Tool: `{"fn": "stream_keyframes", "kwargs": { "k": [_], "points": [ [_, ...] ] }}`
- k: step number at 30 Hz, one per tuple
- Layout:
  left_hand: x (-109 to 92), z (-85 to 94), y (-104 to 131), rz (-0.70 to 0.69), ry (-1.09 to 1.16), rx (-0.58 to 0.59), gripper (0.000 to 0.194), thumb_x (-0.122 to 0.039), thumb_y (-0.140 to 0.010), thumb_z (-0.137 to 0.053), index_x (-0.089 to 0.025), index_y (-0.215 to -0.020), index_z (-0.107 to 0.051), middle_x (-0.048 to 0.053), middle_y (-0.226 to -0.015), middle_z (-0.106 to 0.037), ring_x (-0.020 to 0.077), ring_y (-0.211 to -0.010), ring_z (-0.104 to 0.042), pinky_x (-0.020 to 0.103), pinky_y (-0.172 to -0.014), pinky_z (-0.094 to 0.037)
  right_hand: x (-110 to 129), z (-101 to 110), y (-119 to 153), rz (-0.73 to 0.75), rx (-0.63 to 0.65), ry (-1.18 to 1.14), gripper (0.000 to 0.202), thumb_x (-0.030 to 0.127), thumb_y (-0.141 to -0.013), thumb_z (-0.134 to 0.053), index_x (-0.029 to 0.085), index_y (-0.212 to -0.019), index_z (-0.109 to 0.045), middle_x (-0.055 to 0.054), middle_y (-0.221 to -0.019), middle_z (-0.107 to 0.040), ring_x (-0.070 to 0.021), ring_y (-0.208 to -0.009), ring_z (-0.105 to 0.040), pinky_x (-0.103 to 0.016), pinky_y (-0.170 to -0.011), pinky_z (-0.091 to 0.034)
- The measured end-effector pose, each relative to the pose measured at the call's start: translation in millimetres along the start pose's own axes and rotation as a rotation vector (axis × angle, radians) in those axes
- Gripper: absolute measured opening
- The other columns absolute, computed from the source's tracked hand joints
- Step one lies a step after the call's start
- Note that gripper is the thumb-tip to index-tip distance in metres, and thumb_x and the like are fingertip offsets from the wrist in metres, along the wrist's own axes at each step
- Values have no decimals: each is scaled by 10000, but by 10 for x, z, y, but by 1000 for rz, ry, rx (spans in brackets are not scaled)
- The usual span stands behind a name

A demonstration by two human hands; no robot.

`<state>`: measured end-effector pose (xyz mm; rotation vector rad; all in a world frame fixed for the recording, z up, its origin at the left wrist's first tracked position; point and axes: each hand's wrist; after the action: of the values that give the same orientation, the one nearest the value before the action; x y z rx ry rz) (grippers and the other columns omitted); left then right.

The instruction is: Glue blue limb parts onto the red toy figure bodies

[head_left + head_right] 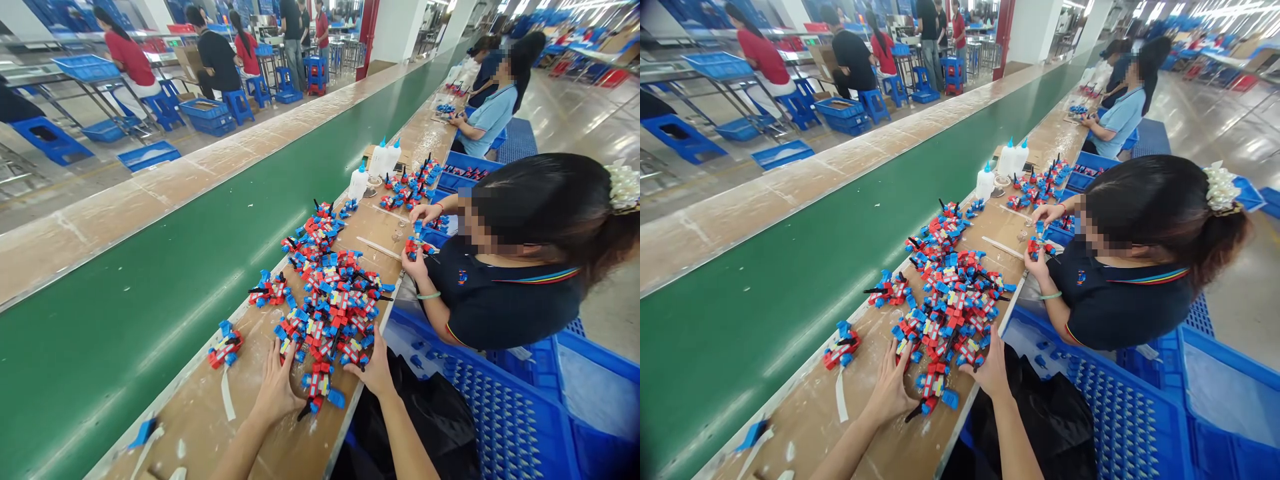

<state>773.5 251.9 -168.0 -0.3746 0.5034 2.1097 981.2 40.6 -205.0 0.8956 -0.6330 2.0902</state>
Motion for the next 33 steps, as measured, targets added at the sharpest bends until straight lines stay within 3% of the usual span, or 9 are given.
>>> {"fn": "stream_keyframes", "kwargs": {
  "k": [6, 13, 21, 33],
  "points": [
    [-37, -22, -130, -4, 28, -18, 1271, -396, -521, -841, -212, -1595, -186, 195, -1651, 50, 462, -1542, 42, 612, -1252, -136, -51, 48, -125, 1, -10, 1, 1352, 595, -633, -897, 244, -1618, -40, -225, -1602, -288, -451, -1446, -369, -643, -1136, -399],
    [-102, 5, -233, 17, 26, 9, 1307, -389, -520, -844, -205, -1608, -145, 224, -1650, -14, 466, -1541, 38, 629, -1229, -187, -134, 46, -200, -14, -23, -8, 1314, 646, -642, -867, 242, -1613, -79, -211, -1630, -260, -439, -1474, -331, -630, -1157, -372],
    [-168, 3, -350, 6, 50, 5, 1269, -362, -501, -843, -195, -1595, -222, 207, -1664, 10, 474, -1538, 45, 614, -1254, -127, -188, 118, -304, -60, 23, 4, 1268, 636, -692, -836, 221, -1616, -73, -224, -1630, -258, -426, -1480, -329, -615, -1145, -386],
    [-267, 15, -568, 6, 46, 31, 1305, -374, -488, -849, -190, -1608, -204, 231, -1672, -7, 452, -1542, 42, 620, -1250, -124, -411, 187, -465, -50, 34, 11, 1219, 607, -714, -823, 200, -1609, -102, -227, -1633, -249, -428, -1500, -292, -626, -1162, -357]
  ]
}}
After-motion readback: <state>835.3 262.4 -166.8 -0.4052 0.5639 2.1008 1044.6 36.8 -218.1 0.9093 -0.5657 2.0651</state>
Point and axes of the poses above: each hand's wrist, its own y-axis away from the middle knuckle, its own z-axis out of the back of the hand, x = y × z
